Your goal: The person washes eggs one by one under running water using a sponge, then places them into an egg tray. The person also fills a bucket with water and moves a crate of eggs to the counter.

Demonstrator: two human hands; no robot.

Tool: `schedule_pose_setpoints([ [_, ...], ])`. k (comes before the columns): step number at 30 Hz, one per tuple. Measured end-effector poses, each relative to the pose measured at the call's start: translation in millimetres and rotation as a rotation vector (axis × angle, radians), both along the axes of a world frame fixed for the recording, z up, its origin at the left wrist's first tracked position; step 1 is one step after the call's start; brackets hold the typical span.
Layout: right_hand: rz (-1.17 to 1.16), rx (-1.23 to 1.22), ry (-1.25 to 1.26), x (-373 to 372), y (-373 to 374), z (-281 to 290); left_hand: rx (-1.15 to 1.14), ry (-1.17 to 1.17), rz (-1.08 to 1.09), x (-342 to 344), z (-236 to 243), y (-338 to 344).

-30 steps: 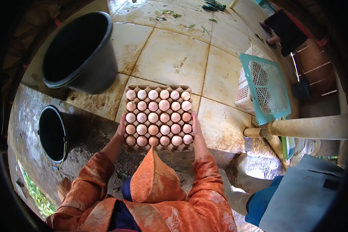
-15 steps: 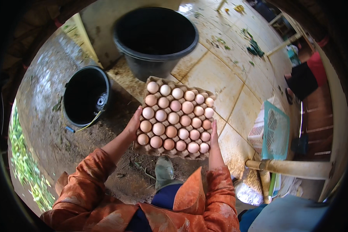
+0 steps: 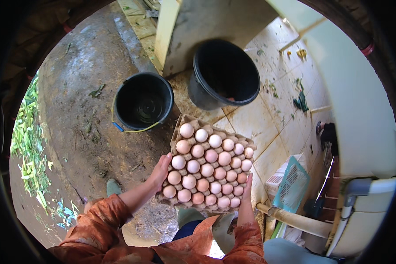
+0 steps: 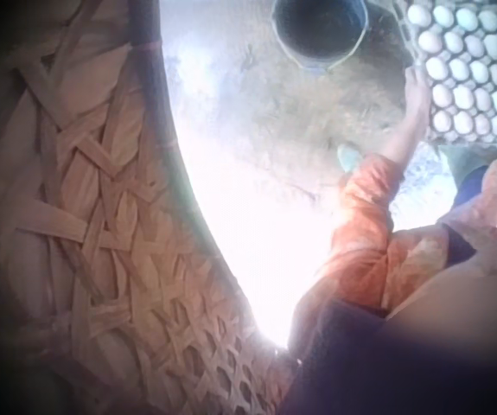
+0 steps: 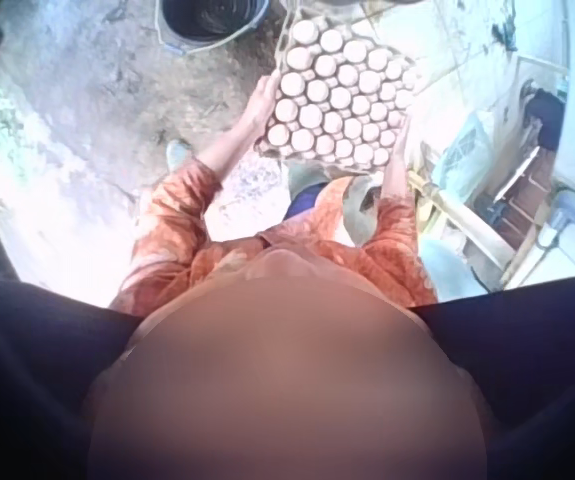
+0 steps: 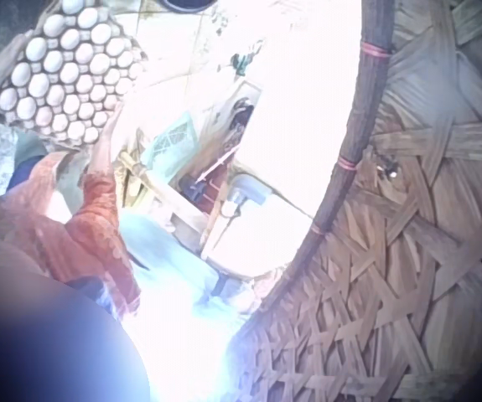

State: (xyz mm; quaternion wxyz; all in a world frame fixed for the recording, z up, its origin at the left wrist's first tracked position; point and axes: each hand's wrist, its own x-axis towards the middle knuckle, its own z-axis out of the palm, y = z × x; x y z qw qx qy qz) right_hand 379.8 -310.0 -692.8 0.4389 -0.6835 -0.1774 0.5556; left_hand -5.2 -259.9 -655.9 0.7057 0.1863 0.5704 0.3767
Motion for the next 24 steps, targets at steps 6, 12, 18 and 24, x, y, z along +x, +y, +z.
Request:
schedule_pose_setpoints([
  [6,0.050,0.035,-0.068,-69.5,-1.4,86.9,0.132,0.085,0.038,-72.0,84.6,-22.0],
  [12,0.111,0.108,-0.024,-155.9,25.6,223.0,0.006,-0.447,0.035,-121.8,233.9,2.3],
  [18,0.129,0.174,0.392,-215.5,16.7,376.1,0.095,-0.448,-0.029,-148.9,373.7,-10.0],
  [24,0.110,0.246,0.371,-274.4,1.5,480.7,0.372,-0.378,-0.336,-202.9,496.4,-10.7],
])
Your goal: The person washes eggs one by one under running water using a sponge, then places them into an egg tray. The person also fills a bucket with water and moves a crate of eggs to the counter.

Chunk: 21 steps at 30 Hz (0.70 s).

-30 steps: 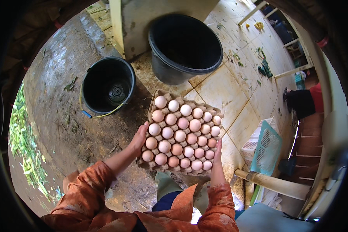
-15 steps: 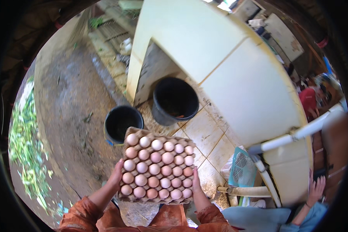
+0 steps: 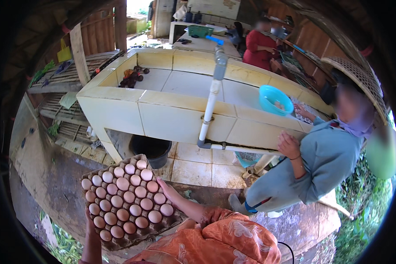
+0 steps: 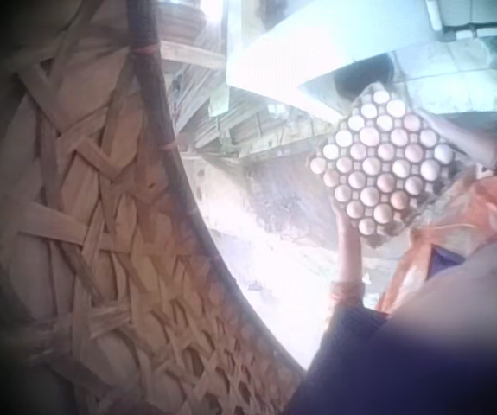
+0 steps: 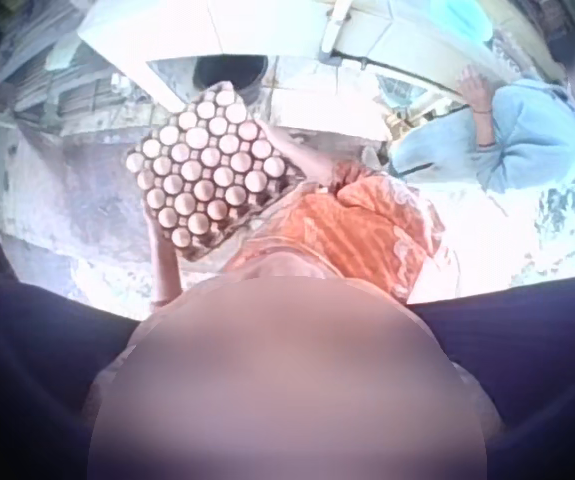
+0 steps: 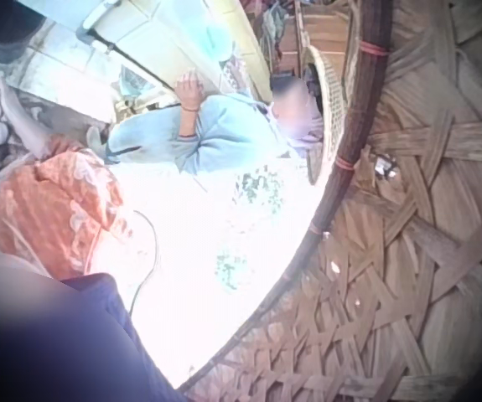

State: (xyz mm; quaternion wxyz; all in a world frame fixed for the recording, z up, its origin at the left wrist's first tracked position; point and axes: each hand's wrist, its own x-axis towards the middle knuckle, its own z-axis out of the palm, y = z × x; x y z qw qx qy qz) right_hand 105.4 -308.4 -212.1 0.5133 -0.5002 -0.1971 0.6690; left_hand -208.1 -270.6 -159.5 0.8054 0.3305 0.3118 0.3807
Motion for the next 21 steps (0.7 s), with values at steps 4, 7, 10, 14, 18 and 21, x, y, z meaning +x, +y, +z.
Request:
schedule_pose_setpoints([
  [4,-0.158,-0.056,0.087,6.6,-33.4,58.2,-0.008,-0.051,-0.148,15.0,62.2,13.6],
  [7,-0.233,0.116,0.091,-0.2,-47.8,100.9,-0.053,-0.080,-0.260,26.4,105.7,27.3],
  [10,-0.309,0.149,0.118,3.4,-64.9,142.7,-0.120,-0.112,-0.385,44.9,136.6,40.2],
  [14,-0.398,0.132,0.072,48.7,-111.5,175.9,-0.194,-0.127,-0.530,102.5,146.5,34.0],
  [18,-0.454,0.193,0.011,102.0,-157.1,191.8,-0.241,-0.087,-0.655,156.4,153.5,14.4],
  [21,-0.465,0.238,0.029,138.4,-189.0,207.6,-0.222,-0.103,-0.745,200.4,163.1,-3.1],
])
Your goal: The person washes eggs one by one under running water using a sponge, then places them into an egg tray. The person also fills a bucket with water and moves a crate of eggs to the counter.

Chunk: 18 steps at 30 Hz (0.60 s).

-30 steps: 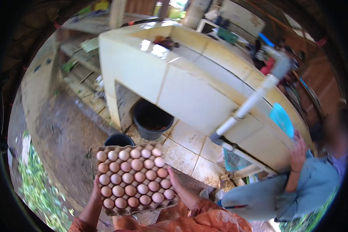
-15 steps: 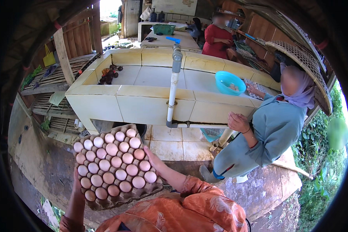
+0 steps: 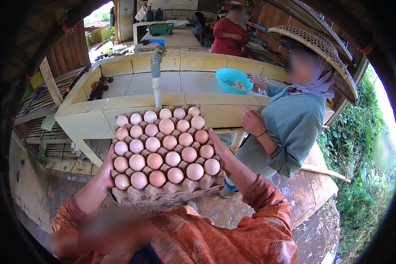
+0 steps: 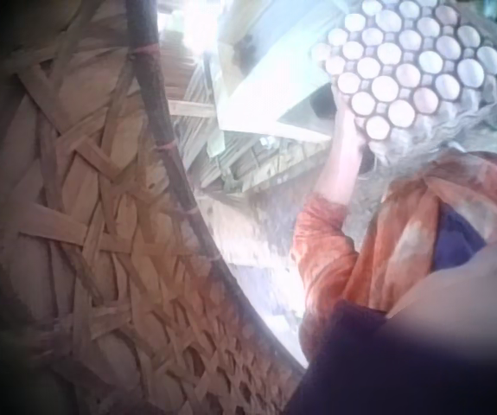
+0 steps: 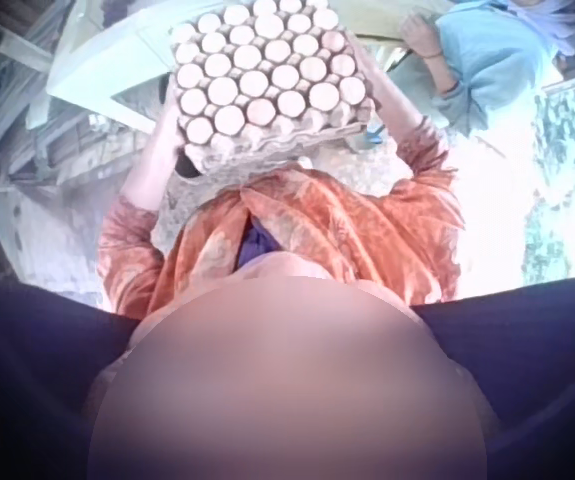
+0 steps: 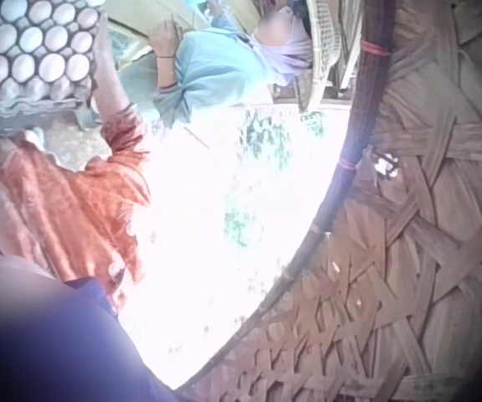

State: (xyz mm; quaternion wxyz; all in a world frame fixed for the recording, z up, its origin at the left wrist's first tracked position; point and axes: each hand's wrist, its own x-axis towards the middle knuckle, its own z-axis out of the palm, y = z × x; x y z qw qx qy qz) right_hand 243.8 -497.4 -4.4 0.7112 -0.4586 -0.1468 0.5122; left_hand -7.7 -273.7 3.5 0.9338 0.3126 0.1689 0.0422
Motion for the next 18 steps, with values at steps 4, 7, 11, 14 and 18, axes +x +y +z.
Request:
schedule_pose_setpoints([
  [4,-0.053,-0.024,-0.038,40.7,-37.0,22.5,0.017,0.015,-0.025,57.1,11.1,-21.3],
  [7,-0.076,-0.059,-0.014,72.1,-56.9,36.4,0.054,0.059,-0.039,95.2,16.7,-31.2],
  [11,-0.093,-0.125,-0.109,122.4,-70.3,46.5,0.128,0.073,-0.038,143.9,22.8,-40.8],
  [14,-0.086,-0.132,-0.075,158.6,-72.3,40.2,0.155,0.075,-0.029,175.7,26.6,-47.8],
  [18,-0.066,-0.123,-0.052,207.4,-72.9,24.3,0.183,0.015,-0.117,207.2,34.8,-49.4],
])
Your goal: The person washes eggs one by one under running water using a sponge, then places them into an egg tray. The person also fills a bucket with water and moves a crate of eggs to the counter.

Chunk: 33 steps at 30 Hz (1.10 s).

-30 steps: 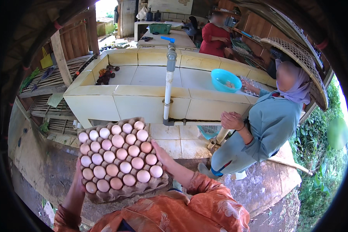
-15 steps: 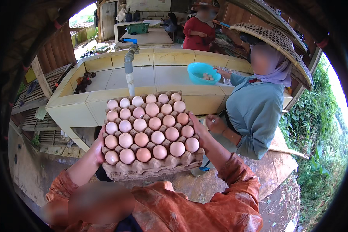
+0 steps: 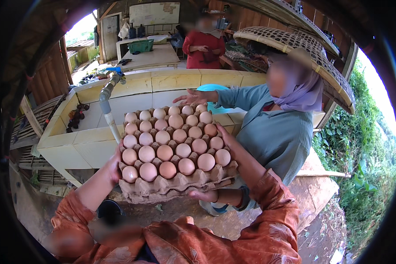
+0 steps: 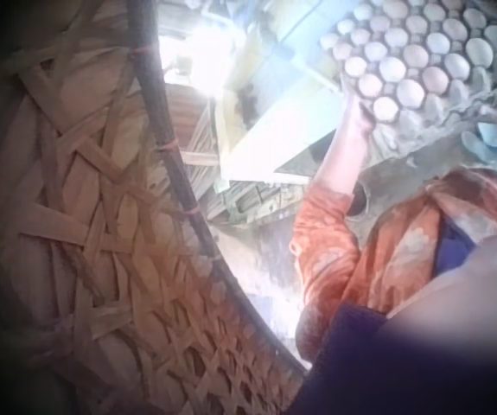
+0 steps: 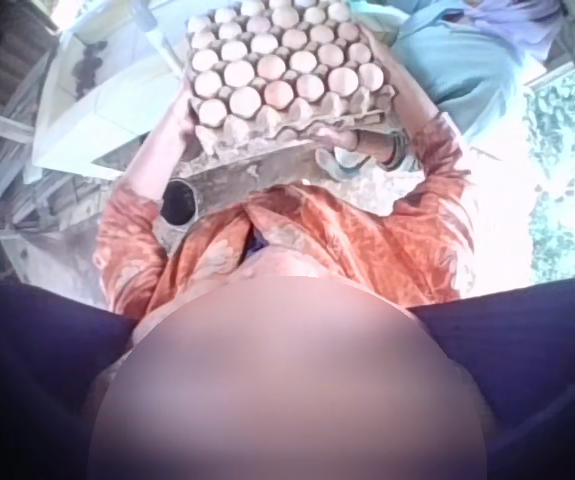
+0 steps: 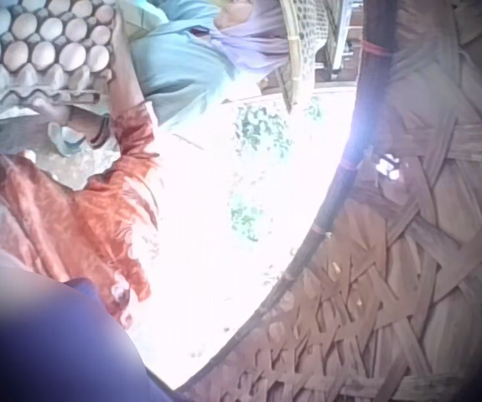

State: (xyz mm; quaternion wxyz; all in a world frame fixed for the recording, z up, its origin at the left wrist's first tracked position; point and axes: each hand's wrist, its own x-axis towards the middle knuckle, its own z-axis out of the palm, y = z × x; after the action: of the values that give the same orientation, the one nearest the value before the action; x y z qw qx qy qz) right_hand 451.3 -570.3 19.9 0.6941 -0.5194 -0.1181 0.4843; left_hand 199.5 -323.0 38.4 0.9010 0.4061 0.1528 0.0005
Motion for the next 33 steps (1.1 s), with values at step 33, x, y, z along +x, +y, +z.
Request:
schedule_pose_setpoints([
  [33,-0.443,-0.483,-0.733,148.1,45.9,-35.2,0.344,0.204,0.211,137.6,-67.7,89.9],
])
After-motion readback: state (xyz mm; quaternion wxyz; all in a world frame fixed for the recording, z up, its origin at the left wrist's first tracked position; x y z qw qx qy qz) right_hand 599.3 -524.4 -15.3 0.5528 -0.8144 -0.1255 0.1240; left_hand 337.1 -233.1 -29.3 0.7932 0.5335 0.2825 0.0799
